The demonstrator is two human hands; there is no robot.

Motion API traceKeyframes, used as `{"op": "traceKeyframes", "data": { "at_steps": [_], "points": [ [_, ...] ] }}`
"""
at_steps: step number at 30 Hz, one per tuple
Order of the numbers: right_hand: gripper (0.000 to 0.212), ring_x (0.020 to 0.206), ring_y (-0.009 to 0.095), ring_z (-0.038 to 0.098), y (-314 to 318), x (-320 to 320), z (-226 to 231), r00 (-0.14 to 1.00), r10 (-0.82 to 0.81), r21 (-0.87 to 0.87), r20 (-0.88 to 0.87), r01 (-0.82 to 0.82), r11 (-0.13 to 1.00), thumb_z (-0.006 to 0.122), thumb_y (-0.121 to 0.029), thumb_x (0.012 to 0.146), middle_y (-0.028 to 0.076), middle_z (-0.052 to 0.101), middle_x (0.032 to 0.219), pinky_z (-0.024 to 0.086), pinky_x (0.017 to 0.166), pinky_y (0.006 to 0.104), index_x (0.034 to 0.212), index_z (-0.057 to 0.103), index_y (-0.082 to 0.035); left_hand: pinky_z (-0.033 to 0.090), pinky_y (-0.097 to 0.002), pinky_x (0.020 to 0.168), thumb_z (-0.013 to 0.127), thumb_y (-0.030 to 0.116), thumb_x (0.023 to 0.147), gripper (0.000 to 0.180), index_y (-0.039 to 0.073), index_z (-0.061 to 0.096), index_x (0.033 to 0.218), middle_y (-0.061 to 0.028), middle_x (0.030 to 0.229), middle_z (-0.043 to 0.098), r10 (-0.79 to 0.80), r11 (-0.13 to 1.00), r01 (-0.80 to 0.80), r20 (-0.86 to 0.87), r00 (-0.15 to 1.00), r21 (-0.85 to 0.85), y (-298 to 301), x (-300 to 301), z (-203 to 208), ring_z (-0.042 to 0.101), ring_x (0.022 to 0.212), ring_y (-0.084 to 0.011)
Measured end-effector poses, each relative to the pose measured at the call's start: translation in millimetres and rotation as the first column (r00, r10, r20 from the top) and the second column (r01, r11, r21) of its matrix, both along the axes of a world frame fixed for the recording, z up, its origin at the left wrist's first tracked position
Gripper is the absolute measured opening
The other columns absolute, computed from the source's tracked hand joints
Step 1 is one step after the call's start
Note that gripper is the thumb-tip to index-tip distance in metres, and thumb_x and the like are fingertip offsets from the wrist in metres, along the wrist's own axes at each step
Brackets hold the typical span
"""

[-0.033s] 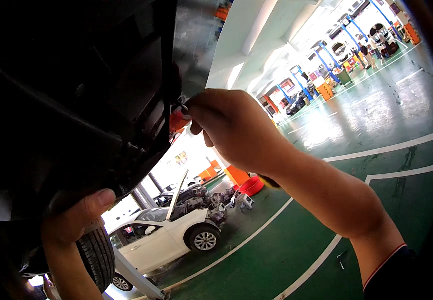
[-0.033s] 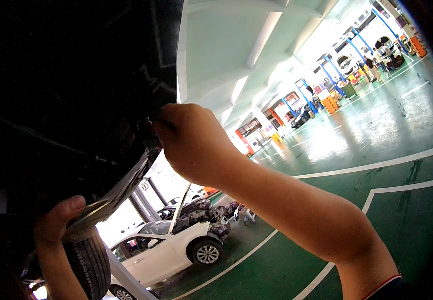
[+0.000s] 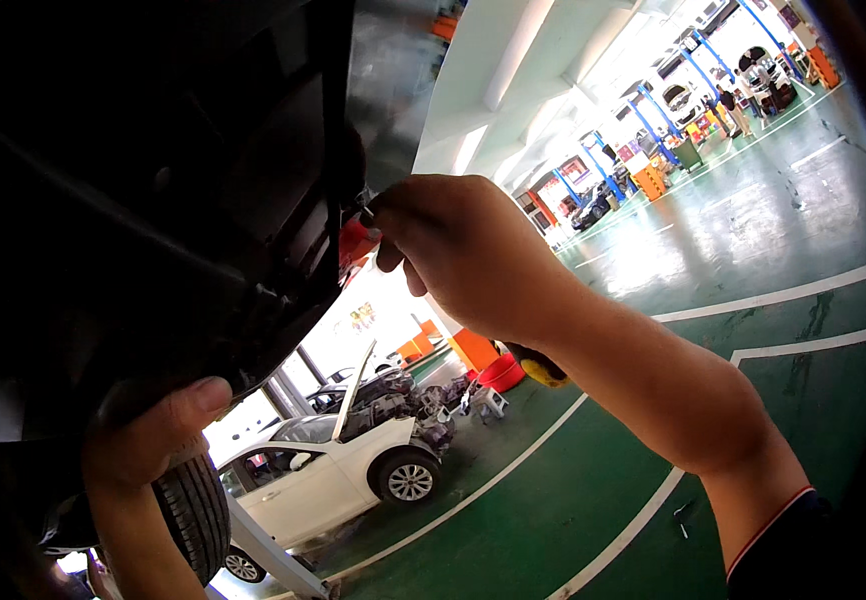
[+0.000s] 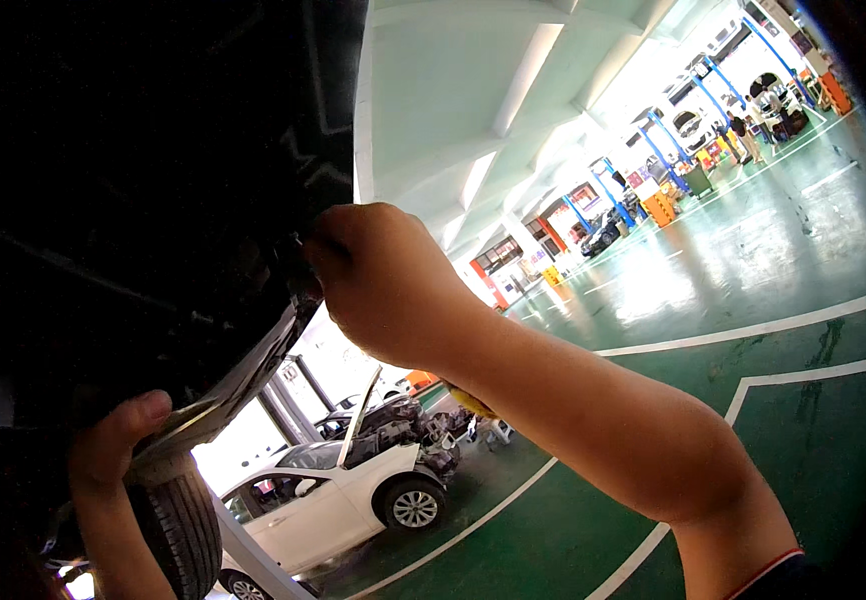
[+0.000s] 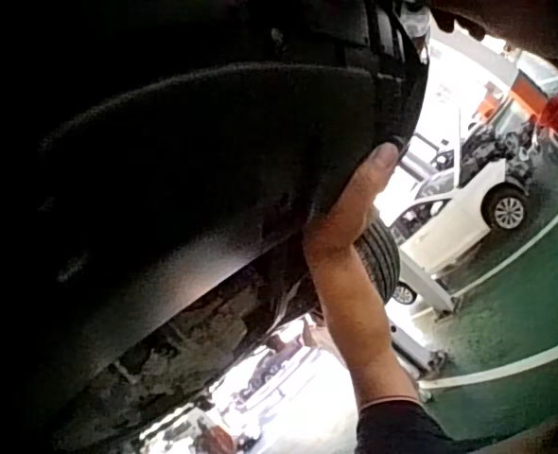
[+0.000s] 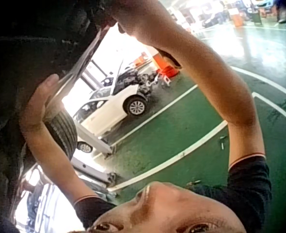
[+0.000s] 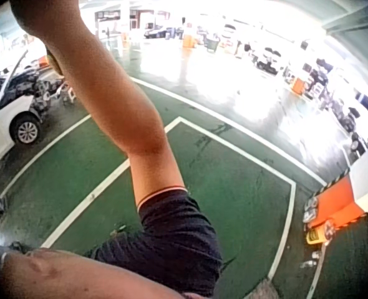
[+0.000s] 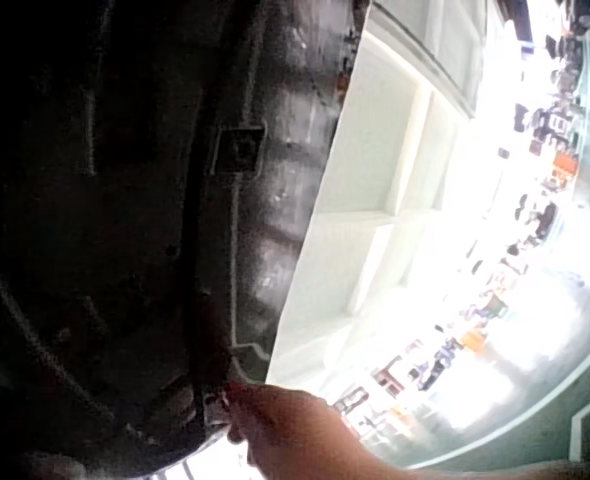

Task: The person installs a black plastic underbody panel onto the underside of a car on a lift. They align the panel, then use a screwdriver to tighten multiple fasteners along the panel's edge. The panel remains attached to the car by the end of the clip.

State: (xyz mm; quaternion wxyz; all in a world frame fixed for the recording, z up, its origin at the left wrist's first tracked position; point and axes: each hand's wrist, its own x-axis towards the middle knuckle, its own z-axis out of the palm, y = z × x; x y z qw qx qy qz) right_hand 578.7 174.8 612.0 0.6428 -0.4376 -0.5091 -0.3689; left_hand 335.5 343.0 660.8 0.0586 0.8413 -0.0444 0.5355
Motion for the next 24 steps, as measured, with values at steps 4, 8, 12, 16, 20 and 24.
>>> {"op": "traceKeyframes", "data": {
  "at_steps": [4, 8, 12, 16, 20, 24],
  "points": [
    [0.018, 0.078, 0.038, 0.069, -5.7, -10.9, 0.8, 0.991, 0.1, 0.007, -0.085, -0.1, 0.995, 0.064, -0.014, 0.096, 0.022, 0.071, 0.084, 0.054, 0.072, 0.0427, 0.099, 0.065, 0.003, 0.058, -0.0307, 0.071, 0.085, 0.019, 0.068, 0.035, 0.003, 0.078, 0.098, -0.009, 0.086, 0.074, -0.055, 0.997, 0.055, -0.001, 0.998, -0.053, -8.2, -0.5, -1.3, 0.069, 0.071, -0.0208],
    [0.017, 0.079, 0.037, 0.07, -1.4, -2.2, -3.4, 1.0, -0.013, 0.076, -0.012, 0.014, 0.997, 0.067, -0.013, 0.094, 0.022, 0.071, 0.084, 0.054, 0.073, 0.0414, 0.098, 0.065, 0.003, 0.059, -0.0317, 0.071, 0.086, 0.017, 0.068, 0.036, 0.001, 0.078, 0.1, -0.0107, 0.086, 0.075, 0.029, 0.993, -0.034, -0.052, 0.998, -0.112, -4.7, -0.5, 0.4, 0.07, 0.072, -0.0213],
    [0.015, 0.079, 0.036, 0.07, 0.0, -8.5, -6.0, 0.996, 0.009, 0.086, -0.087, -0.002, 0.996, 0.068, -0.013, 0.093, 0.021, 0.072, 0.084, 0.054, 0.073, 0.0411, 0.099, 0.068, 0.001, 0.055, -0.0327, 0.066, 0.08, 0.028, 0.075, 0.033, 0.003, 0.076, 0.096, -0.0081, 0.079, 0.071, 0.017, 0.999, -0.015, -0.05, 0.999, 0.036, 5.3, 8.8, 1.4, 0.065, 0.064, -0.0196],
    [0.016, 0.077, 0.036, 0.07, 11.0, -6.0, -4.4, 0.999, -0.013, 0.173, -0.029, 0.018, 0.985, 0.067, -0.014, 0.094, 0.02, 0.072, 0.083, 0.054, 0.072, 0.0412, 0.1, 0.071, 0.0, 0.055, -0.0347, 0.069, 0.078, 0.033, 0.078, 0.035, 0.004, 0.076, 0.097, -0.0079, 0.08, 0.071, 0.034, 0.996, -0.026, -0.102, 0.994, 0.082, 0.8, 2.9, 3.2, 0.065, 0.066, -0.0205],
    [0.02, 0.078, 0.036, 0.07, 3.3, -5.5, 0.2, 0.997, 0.063, 0.065, -0.04, -0.06, 0.996, 0.064, -0.016, 0.097, 0.02, 0.072, 0.083, 0.053, 0.073, 0.0416, 0.101, 0.072, 0.001, 0.054, -0.036, 0.073, 0.08, 0.03, 0.077, 0.035, 0.003, 0.077, 0.098, -0.0089, 0.083, 0.072, 0.003, 0.998, 0.003, -0.08, 0.997, 0.07, 0.4, 4.8, 3.3, 0.066, 0.071, -0.0213],
    [0.023, 0.079, 0.038, 0.07, 12.8, 1.3, 0.9, 0.997, 0.073, 0.062, -0.032, -0.071, 0.995, 0.063, -0.019, 0.098, 0.022, 0.072, 0.085, 0.053, 0.074, 0.0425, 0.101, 0.071, 0.002, 0.056, -0.0328, 0.07, 0.081, 0.023, 0.075, 0.034, -0.001, 0.076, 0.099, -0.0114, 0.084, 0.073, -0.029, 1.0, 0.029, -0.106, 0.994, 0.0, 2.6, 5.5, 6.9, 0.067, 0.07, -0.0217]
  ]
}}
